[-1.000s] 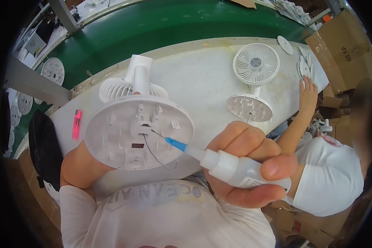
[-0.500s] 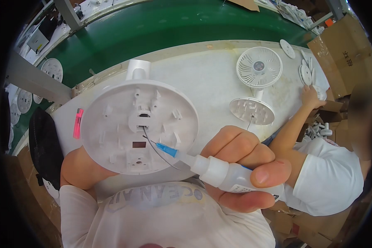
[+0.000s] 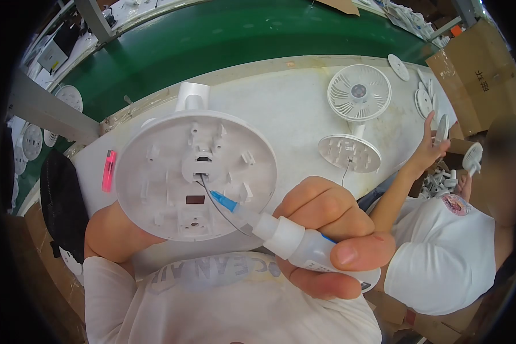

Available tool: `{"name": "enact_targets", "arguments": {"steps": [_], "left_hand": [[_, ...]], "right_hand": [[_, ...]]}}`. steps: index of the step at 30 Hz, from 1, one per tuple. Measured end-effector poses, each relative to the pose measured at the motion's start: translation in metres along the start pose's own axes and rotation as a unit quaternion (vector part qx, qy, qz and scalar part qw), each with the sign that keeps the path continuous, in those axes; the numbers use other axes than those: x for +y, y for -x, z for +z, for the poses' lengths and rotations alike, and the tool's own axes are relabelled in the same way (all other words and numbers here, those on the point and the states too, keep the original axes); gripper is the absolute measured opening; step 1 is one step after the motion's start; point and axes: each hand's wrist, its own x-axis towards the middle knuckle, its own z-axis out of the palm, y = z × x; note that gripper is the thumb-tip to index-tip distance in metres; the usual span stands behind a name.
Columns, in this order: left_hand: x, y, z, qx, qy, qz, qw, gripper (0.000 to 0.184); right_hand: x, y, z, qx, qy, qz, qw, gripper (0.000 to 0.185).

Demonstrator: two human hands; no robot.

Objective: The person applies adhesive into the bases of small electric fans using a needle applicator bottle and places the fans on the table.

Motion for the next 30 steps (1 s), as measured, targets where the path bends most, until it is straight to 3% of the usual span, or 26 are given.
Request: {"name": "enact_targets", "arguments": {"steps": [1,3,4,6,7,9,10,12,16,19,21,22,25,27,30], "left_hand": [[0.003,-0.002,0.003,0.002,0.127,-0.045,0.991,0.037],[0.003,-0.003,0.003,-0.002,0.126,-0.048,0.991,0.037],[0.001,-0.001,0.0,-0.009,-0.002,-0.004,1.0,0.038],[0.003,-0.001,0.001,0.015,0.015,-0.009,1.0,0.04],[0.007,-0.002,0.005,0.045,0.16,-0.059,0.984,0.043],[0.008,-0.002,0.005,0.044,0.148,-0.059,0.986,0.044],[0.005,0.0,0.001,0.013,-0.009,-0.012,1.0,0.042],[0.004,0.002,-0.001,-0.016,-0.158,0.037,0.987,0.04],[0.006,0.002,0.001,-0.007,-0.055,0.01,0.998,0.04],[0.006,0.001,0.0,-0.046,-0.15,0.054,0.986,0.04],[0.006,0.001,0.001,-0.06,-0.181,0.073,0.979,0.039],[0.006,0.001,0.001,-0.053,-0.143,0.063,0.986,0.039],[0.01,-0.01,0.005,-0.009,0.093,0.017,0.995,0.028],[0.02,-0.029,0.004,0.015,0.161,0.019,0.987,0.022],[0.051,-0.073,-0.014,0.032,0.079,0.068,0.994,0.019]], "right_hand": [[0.0,0.001,-0.003,-0.009,0.004,-0.014,1.0,0.023],[0.002,-0.007,-0.001,-0.019,0.03,-0.044,0.998,0.027],[0.003,-0.012,0.001,-0.022,0.053,-0.06,0.997,0.031],[0.003,-0.01,0.003,0.002,0.05,-0.047,0.998,0.03],[0.002,-0.009,0.005,0.014,0.048,-0.04,0.998,0.029],[0.0,-0.006,0.007,0.039,0.045,-0.027,0.998,0.028],[0.0,-0.006,0.008,0.051,0.044,-0.019,0.998,0.027],[0.001,-0.006,0.007,0.057,0.037,-0.033,0.997,0.03],[0.002,-0.006,0.009,0.061,0.024,-0.043,0.997,0.03],[0.004,-0.011,0.003,0.001,0.095,-0.081,0.992,0.032],[-0.002,-0.008,0.005,0.04,0.063,-0.027,0.997,0.03],[-0.003,-0.006,0.006,0.059,0.046,0.0,0.997,0.029],[0.0,-0.008,0.008,0.096,0.008,-0.042,0.994,0.029],[0.003,-0.012,0.001,0.062,0.056,-0.07,0.994,0.031],[0.001,-0.013,-0.002,0.021,0.112,-0.07,0.991,0.032]]}}
